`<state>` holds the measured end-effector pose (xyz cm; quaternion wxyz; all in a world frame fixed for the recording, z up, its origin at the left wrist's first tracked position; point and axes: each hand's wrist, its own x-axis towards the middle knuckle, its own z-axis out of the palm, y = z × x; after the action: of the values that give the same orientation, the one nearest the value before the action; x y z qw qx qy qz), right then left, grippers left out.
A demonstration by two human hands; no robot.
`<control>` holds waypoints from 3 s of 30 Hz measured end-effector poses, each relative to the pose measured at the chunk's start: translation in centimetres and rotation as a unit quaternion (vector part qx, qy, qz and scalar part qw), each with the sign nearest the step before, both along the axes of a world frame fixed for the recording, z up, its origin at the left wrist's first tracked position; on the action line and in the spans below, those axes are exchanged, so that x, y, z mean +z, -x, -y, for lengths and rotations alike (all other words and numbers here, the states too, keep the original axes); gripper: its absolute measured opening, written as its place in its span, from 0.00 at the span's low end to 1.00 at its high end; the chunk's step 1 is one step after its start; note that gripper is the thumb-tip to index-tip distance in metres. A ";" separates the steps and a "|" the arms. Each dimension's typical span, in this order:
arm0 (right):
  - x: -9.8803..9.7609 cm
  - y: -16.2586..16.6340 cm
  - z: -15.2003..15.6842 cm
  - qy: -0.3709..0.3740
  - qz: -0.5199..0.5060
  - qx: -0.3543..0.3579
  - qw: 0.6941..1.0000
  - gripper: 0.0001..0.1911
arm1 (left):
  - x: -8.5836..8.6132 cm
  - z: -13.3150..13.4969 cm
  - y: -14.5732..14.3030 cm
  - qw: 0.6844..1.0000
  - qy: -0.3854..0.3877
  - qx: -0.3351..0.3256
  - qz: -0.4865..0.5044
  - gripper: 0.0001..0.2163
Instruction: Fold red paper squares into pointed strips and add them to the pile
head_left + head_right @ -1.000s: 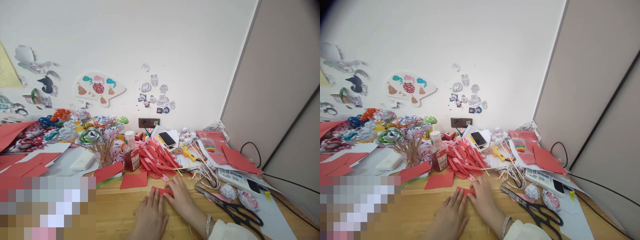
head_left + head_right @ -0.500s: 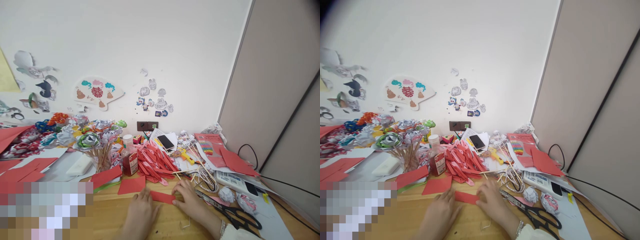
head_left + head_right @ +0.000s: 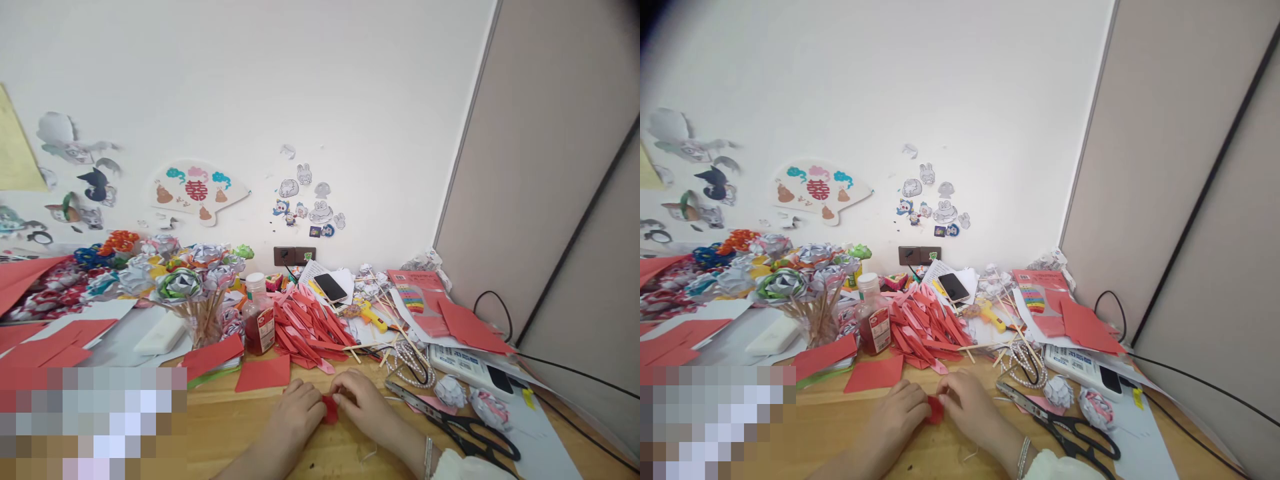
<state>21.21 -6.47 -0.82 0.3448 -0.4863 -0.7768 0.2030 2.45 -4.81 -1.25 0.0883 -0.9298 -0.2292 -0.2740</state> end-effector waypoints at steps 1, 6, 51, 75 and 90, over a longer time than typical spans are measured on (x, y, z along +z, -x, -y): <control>0.1 -0.2 0.0 -0.009 -0.005 0.020 1.000 0.09 | 0.1 -0.1 0.1 1.000 -0.002 -0.015 -0.001 0.17; 0.2 -0.4 0.0 -0.080 0.017 0.130 0.988 0.14 | 0.9 -0.6 0.6 0.996 0.035 -0.076 -0.020 0.17; -0.2 1.6 0.4 0.015 0.110 -0.049 0.993 0.04 | 0.3 -1.6 0.1 0.919 0.383 0.016 0.089 0.06; 0.9 -1.0 2.7 -0.135 0.245 0.004 0.960 0.11 | 0.4 -1.3 0.0 0.935 0.339 0.050 0.093 0.12; 1.4 -0.6 3.1 -0.065 0.162 0.164 0.971 0.11 | 1.1 -3.0 1.9 0.974 0.205 0.025 0.094 0.13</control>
<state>21.83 -9.57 0.60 0.2072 -0.3550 -0.9031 0.1240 0.51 -1.80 -0.10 -0.1191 -0.8923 -0.3105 -0.3054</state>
